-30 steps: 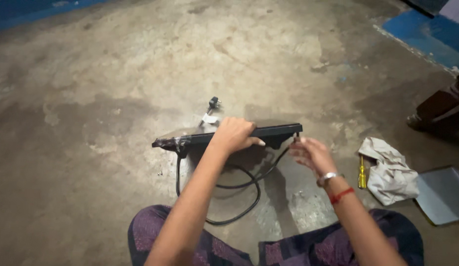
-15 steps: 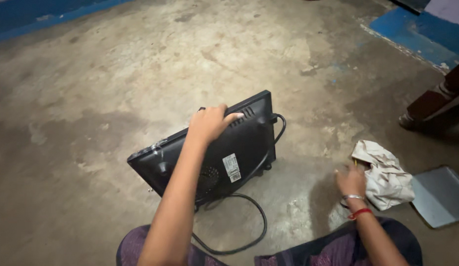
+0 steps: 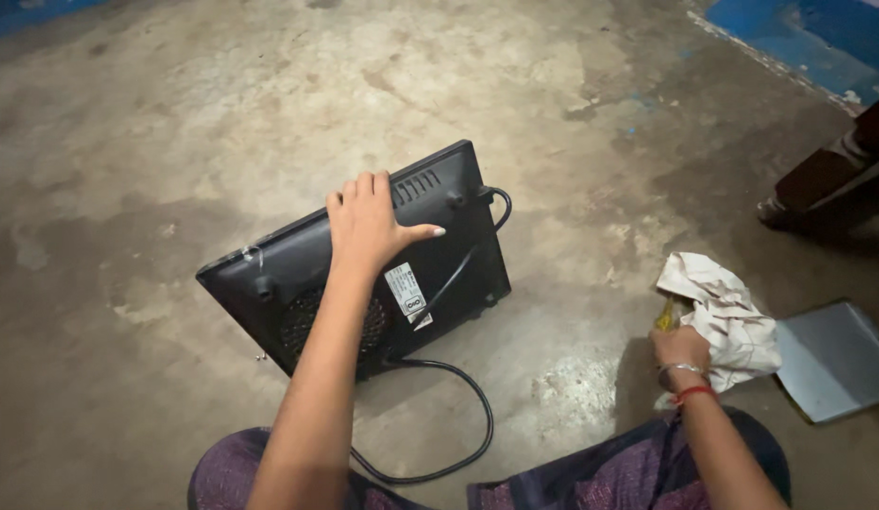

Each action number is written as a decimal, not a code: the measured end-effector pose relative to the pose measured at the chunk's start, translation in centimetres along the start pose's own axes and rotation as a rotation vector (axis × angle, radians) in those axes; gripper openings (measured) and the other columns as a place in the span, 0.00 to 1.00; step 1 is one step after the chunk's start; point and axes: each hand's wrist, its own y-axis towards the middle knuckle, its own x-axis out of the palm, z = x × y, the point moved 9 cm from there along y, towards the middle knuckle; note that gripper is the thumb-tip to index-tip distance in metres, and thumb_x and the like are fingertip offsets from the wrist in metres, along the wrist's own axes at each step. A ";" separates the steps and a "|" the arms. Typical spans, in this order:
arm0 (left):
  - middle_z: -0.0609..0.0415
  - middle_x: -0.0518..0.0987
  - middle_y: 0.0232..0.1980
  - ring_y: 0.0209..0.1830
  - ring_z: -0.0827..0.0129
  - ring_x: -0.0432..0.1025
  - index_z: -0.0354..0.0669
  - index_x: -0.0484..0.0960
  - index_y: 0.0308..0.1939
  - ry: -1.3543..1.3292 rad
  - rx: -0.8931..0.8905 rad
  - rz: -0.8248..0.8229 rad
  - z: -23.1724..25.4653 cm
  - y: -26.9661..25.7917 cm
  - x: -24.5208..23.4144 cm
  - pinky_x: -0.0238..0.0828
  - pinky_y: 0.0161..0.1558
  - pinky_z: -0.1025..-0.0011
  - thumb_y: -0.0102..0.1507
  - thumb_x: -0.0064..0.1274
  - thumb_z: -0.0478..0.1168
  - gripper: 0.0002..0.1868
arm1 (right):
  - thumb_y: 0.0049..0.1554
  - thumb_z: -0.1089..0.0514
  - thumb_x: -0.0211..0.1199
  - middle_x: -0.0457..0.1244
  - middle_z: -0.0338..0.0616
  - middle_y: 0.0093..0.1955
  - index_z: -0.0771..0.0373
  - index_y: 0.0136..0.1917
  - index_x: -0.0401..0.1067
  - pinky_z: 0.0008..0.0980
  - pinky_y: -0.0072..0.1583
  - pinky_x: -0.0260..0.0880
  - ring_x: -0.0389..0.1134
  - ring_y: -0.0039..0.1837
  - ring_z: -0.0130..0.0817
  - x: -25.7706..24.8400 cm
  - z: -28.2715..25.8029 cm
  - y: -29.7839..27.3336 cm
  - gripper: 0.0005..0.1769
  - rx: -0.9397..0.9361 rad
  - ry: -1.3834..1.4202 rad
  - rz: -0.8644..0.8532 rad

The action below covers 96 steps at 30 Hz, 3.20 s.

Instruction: The person sits on the floor and uses a screwdriver to remove screws from the back of a black induction cooktop. They turn the device over to access different sides and continue unscrewing the casing.

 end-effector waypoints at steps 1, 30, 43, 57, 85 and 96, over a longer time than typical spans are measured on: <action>0.44 0.76 0.52 0.56 0.52 0.68 0.34 0.75 0.59 0.010 -0.002 0.013 0.2 -0.2 -0.2 0.58 0.57 0.54 0.40 0.65 0.78 0.60 | 0.58 0.51 0.65 0.70 0.67 0.50 0.73 0.51 0.76 0.47 0.55 0.74 0.74 0.54 0.58 0.0 -0.5 -0.5 0.20 -0.013 0.179 -0.039; 0.42 0.73 0.60 0.60 0.49 0.64 0.34 0.70 0.67 0.042 0.103 0.173 3.2 -3.3 -1.7 0.54 0.63 0.49 0.39 0.69 0.75 0.64 | 0.62 0.58 0.58 0.67 0.58 0.47 0.63 0.56 0.74 0.51 0.50 0.67 0.68 0.49 0.59 -21.2 -31.4 -27.6 0.11 -0.995 0.544 0.227; 0.43 0.72 0.62 0.63 0.48 0.64 0.36 0.70 0.66 -0.017 0.045 0.164 2.9 -4.0 -2.7 0.53 0.64 0.47 0.37 0.71 0.71 0.63 | 0.62 0.59 0.59 0.68 0.57 0.49 0.64 0.55 0.74 0.50 0.51 0.68 0.69 0.50 0.58 -23.4 -32.6 -29.9 0.10 -1.123 0.493 0.278; 0.43 0.72 0.63 0.64 0.49 0.63 0.36 0.70 0.66 -0.011 0.034 0.177 3.1 -4.8 -3.3 0.51 0.66 0.45 0.37 0.71 0.71 0.63 | 0.62 0.59 0.60 0.65 0.57 0.46 0.61 0.55 0.75 0.53 0.48 0.67 0.68 0.47 0.60 -24.1 -31.5 -31.0 0.09 -1.134 0.341 0.341; 0.42 0.72 0.62 0.64 0.48 0.63 0.36 0.70 0.66 -0.025 0.047 0.203 3.3 -5.1 -3.3 0.51 0.66 0.44 0.36 0.72 0.70 0.63 | 0.59 0.61 0.59 0.61 0.49 0.44 0.64 0.63 0.73 0.42 0.41 0.70 0.70 0.44 0.45 -21.8 -33.0 -32.9 0.18 -1.319 -0.031 0.594; 0.42 0.72 0.62 0.64 0.49 0.63 0.36 0.70 0.65 -0.049 0.029 0.180 2.9 -4.9 -3.2 0.52 0.67 0.44 0.35 0.73 0.70 0.63 | 0.61 0.56 0.58 0.64 0.47 0.44 0.64 0.63 0.72 0.41 0.37 0.68 0.70 0.40 0.43 -20.8 -34.6 -31.3 0.19 -1.462 -0.181 0.461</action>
